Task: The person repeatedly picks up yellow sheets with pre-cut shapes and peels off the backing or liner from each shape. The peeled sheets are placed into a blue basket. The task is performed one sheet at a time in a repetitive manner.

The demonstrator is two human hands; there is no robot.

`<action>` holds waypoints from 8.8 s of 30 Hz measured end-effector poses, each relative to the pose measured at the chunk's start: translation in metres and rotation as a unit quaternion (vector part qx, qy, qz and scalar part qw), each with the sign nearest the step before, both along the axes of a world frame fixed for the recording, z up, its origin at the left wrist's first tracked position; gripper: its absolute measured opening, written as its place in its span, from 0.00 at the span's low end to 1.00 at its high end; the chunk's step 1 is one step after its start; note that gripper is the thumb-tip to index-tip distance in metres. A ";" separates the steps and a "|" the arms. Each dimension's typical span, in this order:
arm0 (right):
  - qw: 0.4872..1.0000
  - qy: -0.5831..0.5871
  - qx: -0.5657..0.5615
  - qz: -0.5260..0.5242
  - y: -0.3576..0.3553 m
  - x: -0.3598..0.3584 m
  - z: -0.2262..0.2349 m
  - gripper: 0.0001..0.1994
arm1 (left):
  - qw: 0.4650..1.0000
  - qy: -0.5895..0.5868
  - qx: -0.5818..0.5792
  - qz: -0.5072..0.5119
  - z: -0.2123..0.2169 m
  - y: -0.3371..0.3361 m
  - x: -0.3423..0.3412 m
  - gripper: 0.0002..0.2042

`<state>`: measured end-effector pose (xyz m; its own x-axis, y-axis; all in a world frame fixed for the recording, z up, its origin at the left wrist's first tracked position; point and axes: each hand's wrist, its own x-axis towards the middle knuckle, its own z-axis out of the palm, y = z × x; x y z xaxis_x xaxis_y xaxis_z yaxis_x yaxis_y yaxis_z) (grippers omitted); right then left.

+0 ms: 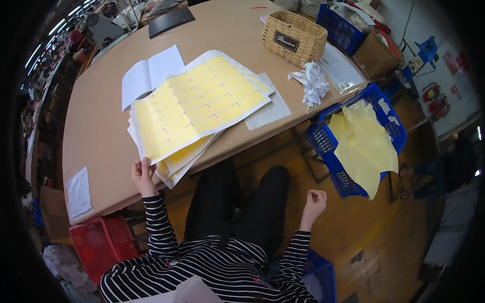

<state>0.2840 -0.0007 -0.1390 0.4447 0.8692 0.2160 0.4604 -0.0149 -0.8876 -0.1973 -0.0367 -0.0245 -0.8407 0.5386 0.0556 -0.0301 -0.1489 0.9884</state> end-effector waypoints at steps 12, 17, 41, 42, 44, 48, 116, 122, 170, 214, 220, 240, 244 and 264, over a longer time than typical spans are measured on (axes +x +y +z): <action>0.974 0.045 0.073 -0.211 -0.019 -0.003 0.070 0.07 | 0.719 0.355 0.248 -0.543 0.088 -0.021 0.206 0.10; 0.926 0.007 0.149 -0.346 -0.055 0.029 0.104 0.07 | 0.481 0.311 0.216 -0.791 0.047 -0.055 0.227 0.13; 0.954 -0.082 0.114 -0.264 -0.075 0.023 0.149 0.04 | 0.828 -0.021 -0.183 -0.530 -0.065 0.013 0.164 0.14; 0.973 -0.026 0.106 -0.202 -0.066 0.002 0.140 0.04 | 0.831 -0.025 -0.191 -0.522 -0.064 0.011 0.166 0.14; 0.997 -0.032 0.031 -0.067 -0.053 -0.042 0.125 0.05 | 0.841 -0.033 -0.190 -0.505 -0.061 0.008 0.169 0.14; 0.967 -0.037 -0.058 0.246 -0.043 -0.115 0.107 0.08 | 0.851 -0.163 -0.177 -0.466 -0.059 -0.001 0.178 0.13; 0.970 0.209 -0.071 0.105 -0.065 -0.143 0.060 0.11 | 0.885 0.030 -0.136 -0.445 -0.042 -0.001 0.236 0.05; 0.993 0.101 -0.005 0.066 -0.067 -0.149 0.059 0.08 | 0.900 0.040 -0.153 -0.407 -0.044 -0.009 0.239 0.06; 0.988 0.052 -0.031 0.141 -0.058 -0.159 0.082 0.04 | 0.884 -0.163 -0.128 -0.418 -0.044 -0.020 0.228 0.09; 0.895 0.444 -0.028 -0.006 -0.041 -0.100 0.074 0.10 | 0.876 -0.145 -0.160 -0.432 -0.058 -0.022 0.195 0.07; 0.939 0.343 0.010 0.008 -0.040 -0.098 0.089 0.22 | 0.862 -0.093 -0.186 -0.462 -0.072 -0.024 0.182 0.03; 0.968 -0.131 -0.044 0.208 -0.053 -0.125 0.082 0.04 | 0.747 -0.241 -0.198 -0.587 -0.061 -0.034 0.187 0.30; 0.951 0.122 -0.124 0.254 -0.060 -0.128 0.080 0.04 | 0.735 -0.122 -0.167 -0.645 -0.058 -0.023 0.198 0.32; 0.919 0.369 0.021 -0.136 -0.065 0.020 0.083 0.09 | 0.654 -0.252 -0.182 -0.690 -0.056 -0.011 0.178 0.20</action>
<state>0.3043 -0.0662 -0.0561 0.6828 0.7025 -0.2007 -0.2823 0.0003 -0.9593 -0.0191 -0.0480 -0.0808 0.5963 0.7051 -0.3837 -0.2238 0.6051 0.7641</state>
